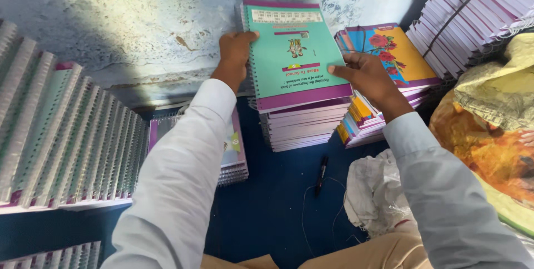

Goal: The person sits on the floor and repeatedly picks up spiral-bound notebooks from a stack, writes on the cover with a black marker, and places them onto a separate stack. The person handles the notebooks one at a time throughout the clip.

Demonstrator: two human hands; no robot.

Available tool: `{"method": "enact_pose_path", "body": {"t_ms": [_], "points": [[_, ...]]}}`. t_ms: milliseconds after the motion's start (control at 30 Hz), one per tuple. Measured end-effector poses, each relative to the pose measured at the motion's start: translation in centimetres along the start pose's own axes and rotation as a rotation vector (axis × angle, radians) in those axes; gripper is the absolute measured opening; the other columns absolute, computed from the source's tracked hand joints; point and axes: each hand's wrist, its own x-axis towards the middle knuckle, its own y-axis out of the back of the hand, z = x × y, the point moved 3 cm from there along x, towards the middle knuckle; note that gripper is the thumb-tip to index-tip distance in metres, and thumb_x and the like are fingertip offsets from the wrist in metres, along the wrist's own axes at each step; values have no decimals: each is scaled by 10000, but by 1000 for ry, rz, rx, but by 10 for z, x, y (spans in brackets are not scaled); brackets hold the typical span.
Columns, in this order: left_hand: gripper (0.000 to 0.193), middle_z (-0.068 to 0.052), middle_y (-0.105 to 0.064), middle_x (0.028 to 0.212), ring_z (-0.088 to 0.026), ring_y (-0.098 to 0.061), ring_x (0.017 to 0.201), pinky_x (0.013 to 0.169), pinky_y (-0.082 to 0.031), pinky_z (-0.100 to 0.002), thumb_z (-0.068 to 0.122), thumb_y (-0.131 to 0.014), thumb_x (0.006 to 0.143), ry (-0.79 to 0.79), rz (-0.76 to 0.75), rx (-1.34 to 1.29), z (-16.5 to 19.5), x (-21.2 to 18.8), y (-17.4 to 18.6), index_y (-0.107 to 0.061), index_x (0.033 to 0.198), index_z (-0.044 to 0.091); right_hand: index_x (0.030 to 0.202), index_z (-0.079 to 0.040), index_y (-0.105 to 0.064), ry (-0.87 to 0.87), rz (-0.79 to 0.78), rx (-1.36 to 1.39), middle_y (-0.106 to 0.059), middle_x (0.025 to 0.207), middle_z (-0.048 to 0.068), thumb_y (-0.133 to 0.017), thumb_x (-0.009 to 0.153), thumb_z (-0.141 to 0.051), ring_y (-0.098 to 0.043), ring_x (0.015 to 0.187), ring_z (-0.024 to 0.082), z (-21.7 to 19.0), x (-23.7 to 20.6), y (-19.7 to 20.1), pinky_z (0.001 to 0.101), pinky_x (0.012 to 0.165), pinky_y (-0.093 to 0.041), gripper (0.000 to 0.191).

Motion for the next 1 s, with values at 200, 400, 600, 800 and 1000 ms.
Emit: {"method": "enact_pose_path", "body": {"t_ms": [200,400,600,800,1000], "points": [[328,-204,-722,901,-270,-670,702,622,-521,-395,98,-759,817,72,33,89,-31,9,-1,-692,1019,-151,1217,91,-683,-149,89,-217,-752,1032,153,-809,846,-314,-704,900,186,32,15,8,311,786,-545,563],[335,-187,-740,925,-251,-705,740,651,-546,-382,126,-754,825,125,81,152,-49,8,0,-686,1033,-128,1164,127,-688,-89,157,-448,-741,982,223,-857,797,-412,-729,868,256,54,21,9,338,759,-566,673],[316,-222,-753,927,-294,-736,757,675,-585,-398,27,-781,754,140,46,133,-57,9,1,-702,1017,-128,1087,95,-729,-43,204,-551,-745,909,210,-866,769,-405,-736,802,274,48,22,10,361,735,-568,609],[305,-236,-761,959,-295,-746,801,714,-585,-400,14,-790,748,4,106,265,-65,10,-1,-709,1002,-133,1037,65,-742,-17,266,-665,-746,912,219,-874,759,-356,-746,798,301,38,14,2,375,737,-577,521],[510,-228,-723,1145,-317,-726,1026,889,-551,-380,128,-847,755,-38,276,621,-67,3,-4,-670,1190,-70,1043,25,-763,43,315,-724,-752,941,212,-868,770,-332,-743,838,320,30,4,-6,395,773,-578,462]]}}
